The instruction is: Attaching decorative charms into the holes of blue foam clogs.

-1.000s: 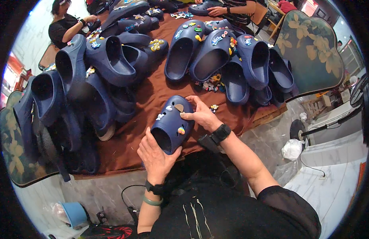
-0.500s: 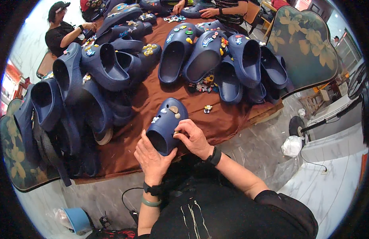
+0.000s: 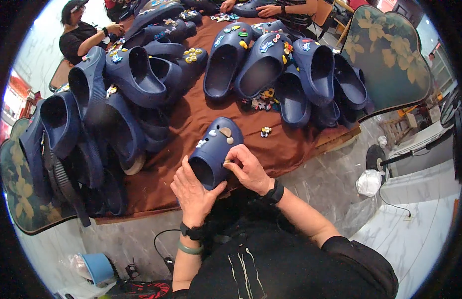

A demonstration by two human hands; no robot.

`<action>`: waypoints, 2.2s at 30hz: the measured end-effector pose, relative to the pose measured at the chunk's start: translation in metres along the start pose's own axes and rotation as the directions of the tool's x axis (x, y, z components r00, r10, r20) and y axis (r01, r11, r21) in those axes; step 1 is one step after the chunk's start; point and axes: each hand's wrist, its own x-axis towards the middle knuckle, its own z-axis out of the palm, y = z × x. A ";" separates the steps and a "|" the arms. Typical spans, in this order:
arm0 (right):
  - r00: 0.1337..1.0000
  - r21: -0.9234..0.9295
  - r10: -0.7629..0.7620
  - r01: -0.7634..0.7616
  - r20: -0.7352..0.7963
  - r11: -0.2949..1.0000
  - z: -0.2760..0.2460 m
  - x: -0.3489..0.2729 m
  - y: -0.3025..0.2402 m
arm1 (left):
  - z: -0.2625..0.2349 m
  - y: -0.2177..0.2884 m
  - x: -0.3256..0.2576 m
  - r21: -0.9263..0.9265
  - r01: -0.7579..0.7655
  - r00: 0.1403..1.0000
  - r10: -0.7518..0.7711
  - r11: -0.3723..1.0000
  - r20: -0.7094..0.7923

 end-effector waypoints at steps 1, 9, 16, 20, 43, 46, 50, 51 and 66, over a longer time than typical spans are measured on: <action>0.999 0.023 0.037 -0.037 0.015 0.999 0.000 0.001 -0.003 | 0.000 0.000 0.000 0.000 0.001 1.000 -0.001 1.000 0.000; 0.988 -0.083 -0.105 0.115 0.113 0.990 -0.012 0.002 0.005 | -0.001 0.002 0.001 -0.004 -0.003 1.000 0.003 1.000 -0.009; 0.969 -0.245 -0.184 0.222 0.166 0.944 -0.011 0.009 0.011 | -0.002 0.000 0.001 -0.014 -0.008 1.000 0.008 1.000 0.002; 0.983 0.122 0.053 -0.075 0.176 0.990 -0.015 0.001 0.041 | 0.001 0.001 0.001 0.007 -0.006 1.000 0.006 1.000 -0.008; 0.954 -0.155 -0.047 0.096 0.297 0.983 -0.027 0.039 -0.004 | -0.004 0.001 0.005 -0.023 -0.013 1.000 0.013 1.000 0.017; 0.892 -0.233 -0.100 0.221 0.441 0.947 -0.030 0.057 -0.009 | -0.005 0.000 0.005 -0.025 -0.018 1.000 0.019 1.000 0.010; 0.867 -0.305 -0.096 0.273 0.489 0.912 -0.032 0.072 -0.008 | -0.005 0.001 0.005 -0.035 -0.024 1.000 0.024 0.999 -0.005; 0.846 -0.303 -0.121 0.315 0.518 0.899 -0.032 0.075 -0.009 | -0.005 0.001 0.004 -0.038 -0.016 1.000 0.016 0.999 -0.004; 0.976 -0.400 -0.076 0.154 0.206 0.904 -0.015 0.034 -0.012 | -0.003 -0.003 0.008 -0.198 0.034 0.999 -0.027 0.980 0.035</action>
